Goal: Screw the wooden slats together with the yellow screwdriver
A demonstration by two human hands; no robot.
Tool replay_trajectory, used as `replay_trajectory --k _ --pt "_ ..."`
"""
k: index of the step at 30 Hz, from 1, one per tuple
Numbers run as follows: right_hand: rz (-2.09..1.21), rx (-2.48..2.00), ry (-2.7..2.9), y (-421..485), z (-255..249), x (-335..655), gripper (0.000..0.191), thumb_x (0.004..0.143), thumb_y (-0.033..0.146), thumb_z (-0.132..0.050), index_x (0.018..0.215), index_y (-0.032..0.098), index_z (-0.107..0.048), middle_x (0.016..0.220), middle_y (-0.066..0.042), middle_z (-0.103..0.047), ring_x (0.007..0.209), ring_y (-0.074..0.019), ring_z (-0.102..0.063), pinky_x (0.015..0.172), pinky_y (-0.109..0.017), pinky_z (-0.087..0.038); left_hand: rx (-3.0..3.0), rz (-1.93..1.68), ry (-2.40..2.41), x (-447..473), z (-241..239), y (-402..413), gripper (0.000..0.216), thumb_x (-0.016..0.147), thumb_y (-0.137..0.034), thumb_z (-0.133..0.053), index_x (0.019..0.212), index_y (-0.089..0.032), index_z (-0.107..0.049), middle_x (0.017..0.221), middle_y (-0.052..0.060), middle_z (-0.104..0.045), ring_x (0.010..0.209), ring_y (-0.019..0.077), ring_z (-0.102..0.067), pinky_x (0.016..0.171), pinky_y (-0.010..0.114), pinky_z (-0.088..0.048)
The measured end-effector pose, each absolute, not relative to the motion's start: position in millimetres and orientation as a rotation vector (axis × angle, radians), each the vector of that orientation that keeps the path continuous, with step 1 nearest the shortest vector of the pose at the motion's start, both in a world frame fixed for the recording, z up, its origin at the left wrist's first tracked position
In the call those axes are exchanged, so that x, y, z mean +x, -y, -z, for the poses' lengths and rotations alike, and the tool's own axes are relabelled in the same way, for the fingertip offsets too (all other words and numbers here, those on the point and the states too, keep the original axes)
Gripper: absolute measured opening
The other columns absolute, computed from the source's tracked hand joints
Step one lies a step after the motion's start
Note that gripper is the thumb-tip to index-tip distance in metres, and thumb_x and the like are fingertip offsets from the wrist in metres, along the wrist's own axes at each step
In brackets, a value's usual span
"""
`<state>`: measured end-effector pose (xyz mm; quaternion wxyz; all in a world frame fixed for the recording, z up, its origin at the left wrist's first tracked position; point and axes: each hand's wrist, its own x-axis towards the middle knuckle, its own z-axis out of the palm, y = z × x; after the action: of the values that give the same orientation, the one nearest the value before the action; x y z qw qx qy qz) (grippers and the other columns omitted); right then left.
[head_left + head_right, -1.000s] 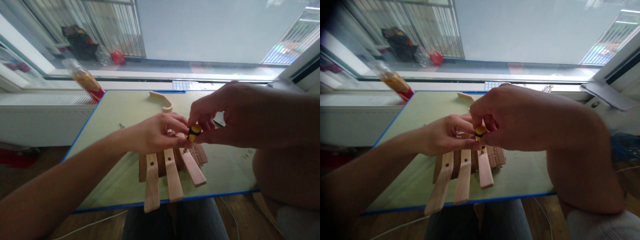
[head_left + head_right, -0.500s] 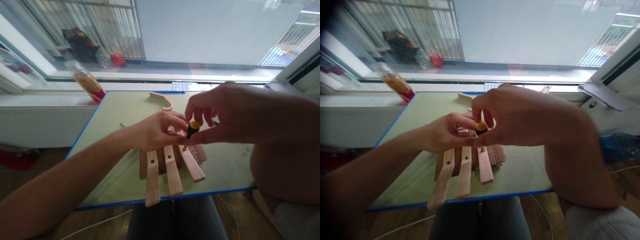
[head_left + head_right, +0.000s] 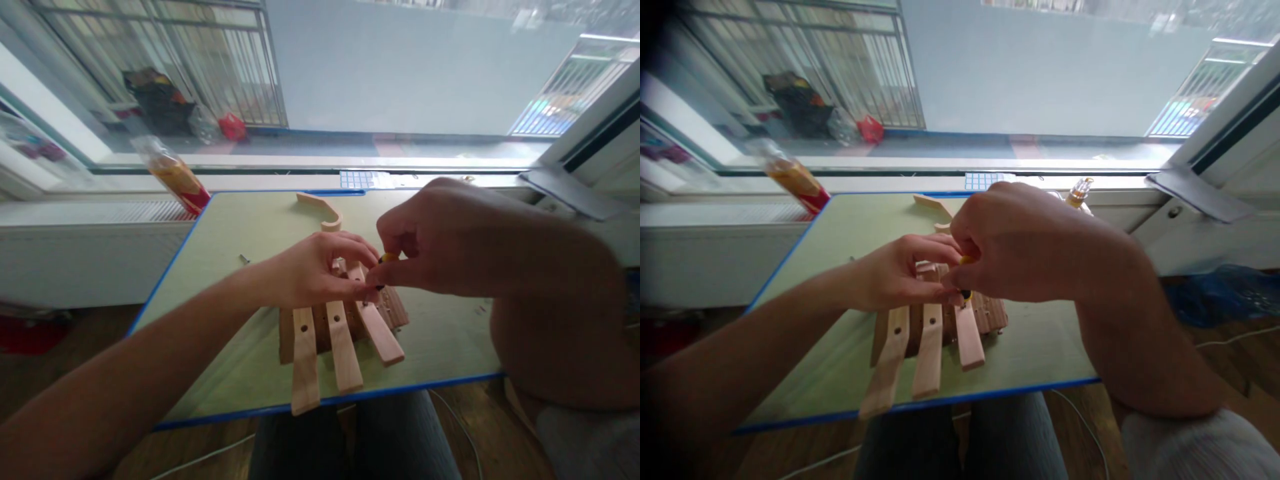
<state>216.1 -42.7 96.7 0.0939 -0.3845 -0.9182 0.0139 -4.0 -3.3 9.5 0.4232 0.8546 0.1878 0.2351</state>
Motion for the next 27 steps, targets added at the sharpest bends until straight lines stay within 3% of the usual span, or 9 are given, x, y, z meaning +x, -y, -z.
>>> replay_trajectory --k 7,10,15,19,22,27 --pt "-0.072 -1.339 2.697 45 -106 214 0.041 0.088 0.056 -0.073 0.066 0.024 -0.061 0.056 0.004 -0.053 0.055 -0.0124 -0.040 0.057 -0.032 -0.023 2.107 -0.557 -0.458 -5 -22 3 0.014 0.095 -0.030 -0.075 0.102 -0.021 -0.083 0.124 0.011 -0.074 0.108 0.0219 -0.069 0.099 0.037 -0.056" --pt "-0.351 -1.267 2.659 48 -100 215 0.037 0.086 0.061 -0.075 0.083 0.025 -0.067 0.068 0.004 -0.062 0.062 -0.0123 -0.046 0.059 -0.031 -0.027 2.141 -0.543 -0.470 -6 -31 4 0.015 0.094 -0.030 -0.074 0.100 -0.020 -0.082 0.121 0.011 -0.073 0.109 0.0230 -0.069 0.099 0.037 -0.057" --pt "-0.851 -1.136 2.296 68 -71 217 0.028 0.093 0.049 -0.074 0.096 0.022 -0.068 0.075 0.004 -0.062 0.065 -0.0113 -0.046 0.063 -0.029 -0.033 2.148 -0.519 -0.476 -8 -44 9 0.014 0.084 -0.021 -0.076 0.097 -0.018 -0.077 0.127 0.012 -0.072 0.106 0.0221 -0.070 0.088 0.034 -0.061" --pt "-0.807 -1.168 1.996 85 -63 232 0.030 0.094 0.048 -0.072 0.085 0.022 -0.060 0.074 0.004 -0.058 0.069 -0.0127 -0.050 0.067 -0.029 -0.041 2.115 -0.589 -0.525 -14 -58 15 0.015 0.084 -0.013 -0.069 0.099 -0.017 -0.071 0.137 0.012 -0.069 0.124 0.0251 -0.066 0.105 0.042 -0.057" --pt "-0.745 -1.251 1.752 87 -59 248 0.038 0.102 0.054 -0.059 0.081 0.024 -0.051 0.074 0.002 -0.056 0.068 -0.0135 -0.051 0.065 -0.030 -0.043 2.100 -0.665 -0.542 -23 -70 15 0.017 0.087 -0.018 -0.072 0.104 -0.018 -0.072 0.135 0.012 -0.072 0.131 0.0262 -0.064 0.121 0.050 -0.046" --pt "-0.869 -1.350 1.681 80 -33 263 0.033 0.105 0.052 -0.056 0.091 0.022 -0.054 0.079 0.000 -0.067 0.070 -0.0155 -0.065 0.066 -0.031 -0.055 2.085 -0.801 -0.866 -42 -83 -5 0.022 0.096 -0.035 -0.070 0.108 -0.018 -0.075 0.122 0.011 -0.078 0.120 0.0244 -0.070 0.110 0.045 -0.053"
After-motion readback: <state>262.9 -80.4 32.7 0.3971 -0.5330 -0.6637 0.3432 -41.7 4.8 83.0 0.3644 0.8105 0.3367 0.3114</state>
